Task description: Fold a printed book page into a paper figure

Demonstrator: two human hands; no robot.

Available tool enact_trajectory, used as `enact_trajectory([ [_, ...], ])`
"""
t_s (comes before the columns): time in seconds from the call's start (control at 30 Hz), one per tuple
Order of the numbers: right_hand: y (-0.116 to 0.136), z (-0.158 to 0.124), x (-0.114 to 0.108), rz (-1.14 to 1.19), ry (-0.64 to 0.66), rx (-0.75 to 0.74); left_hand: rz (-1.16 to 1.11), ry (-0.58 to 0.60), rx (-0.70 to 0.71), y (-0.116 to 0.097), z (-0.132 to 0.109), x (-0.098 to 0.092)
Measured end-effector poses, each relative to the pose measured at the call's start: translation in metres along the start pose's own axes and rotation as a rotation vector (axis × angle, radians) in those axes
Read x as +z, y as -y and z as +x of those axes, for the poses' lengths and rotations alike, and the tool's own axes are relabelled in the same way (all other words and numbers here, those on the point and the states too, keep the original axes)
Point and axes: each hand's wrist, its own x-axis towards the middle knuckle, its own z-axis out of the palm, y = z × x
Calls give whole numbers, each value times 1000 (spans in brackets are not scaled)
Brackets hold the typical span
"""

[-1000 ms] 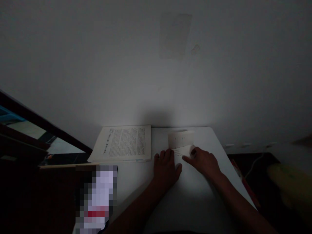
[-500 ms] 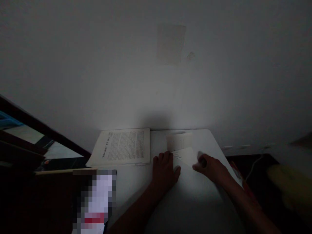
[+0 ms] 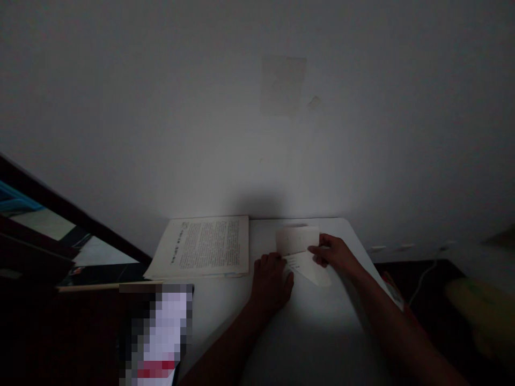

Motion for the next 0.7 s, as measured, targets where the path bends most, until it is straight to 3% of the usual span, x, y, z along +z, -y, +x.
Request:
enact_trajectory([
  [0.2, 13, -13, -5, -113, -78, -201, -309, -232, -173, 7, 3, 4],
  [0.37, 29, -34, -5, -71, -110, -518, -477, -355, -287, 9, 5, 2],
  [0.5, 15, -43, -2, -29, -20, -666, -554, -346, -156, 9, 7, -1],
  [0.7, -14, -46, -4, -95, -2, -722, -562, -354, -36, 16, 9, 2],
])
